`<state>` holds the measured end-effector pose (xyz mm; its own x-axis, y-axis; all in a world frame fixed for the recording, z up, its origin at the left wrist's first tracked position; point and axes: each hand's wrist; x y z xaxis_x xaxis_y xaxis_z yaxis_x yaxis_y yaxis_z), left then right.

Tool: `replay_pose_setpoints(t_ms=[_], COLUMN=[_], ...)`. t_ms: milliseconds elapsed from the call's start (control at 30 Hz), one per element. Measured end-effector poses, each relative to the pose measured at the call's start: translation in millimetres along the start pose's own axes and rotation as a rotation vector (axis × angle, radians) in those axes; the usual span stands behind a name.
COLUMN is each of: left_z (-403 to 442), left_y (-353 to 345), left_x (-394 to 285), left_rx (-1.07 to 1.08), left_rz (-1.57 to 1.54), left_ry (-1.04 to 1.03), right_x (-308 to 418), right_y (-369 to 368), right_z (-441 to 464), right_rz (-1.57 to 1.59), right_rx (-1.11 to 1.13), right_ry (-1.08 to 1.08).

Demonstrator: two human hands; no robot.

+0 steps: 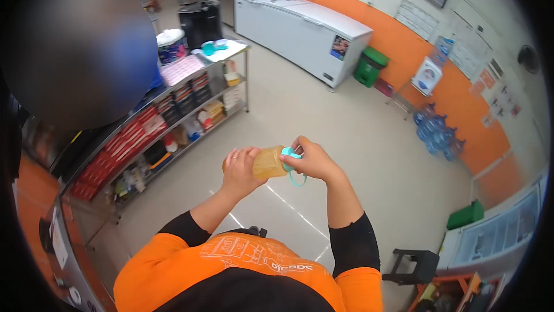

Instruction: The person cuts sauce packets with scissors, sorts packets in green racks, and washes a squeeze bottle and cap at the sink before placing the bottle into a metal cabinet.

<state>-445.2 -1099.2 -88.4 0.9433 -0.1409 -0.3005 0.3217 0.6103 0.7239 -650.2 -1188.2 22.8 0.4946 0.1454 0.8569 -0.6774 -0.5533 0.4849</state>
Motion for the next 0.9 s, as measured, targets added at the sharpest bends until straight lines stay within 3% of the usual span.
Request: replay_pose_setpoints(t_ms=[233,367,667,733,900], left_z=[152,230,391,423,504], left_y=[-96,-159,-254,-271,-323], left_x=[6,18,77,100,173], left_rx=[0.18,0.245,0.224,0.256,0.242], left_rz=[-0.205,-0.229,-0.138,-0.151,-0.018], left_ry=[-0.153,-0.198,0.052,0.118,0.275], right_x=[-43,-65,-79,-74,-54], right_y=[98,154,260,275,295], right_z=[94,165,408,471,631], right_rz=[-0.067,-0.064,0.057,0.028,0.0], right_rx=[-0.198,-0.2,0.147,0.249,0.458], right_ry=[0.074,0.141,0.324,0.423,0.438])
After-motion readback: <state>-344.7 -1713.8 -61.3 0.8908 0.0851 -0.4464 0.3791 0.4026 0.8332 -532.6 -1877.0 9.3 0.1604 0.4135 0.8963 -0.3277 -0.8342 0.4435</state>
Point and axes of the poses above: each hand's wrist, its own z-axis towards the middle knuckle, its own y-axis out of the back of the hand, x = y × z, and after that the axes turned 7 degrees about z, right-handed
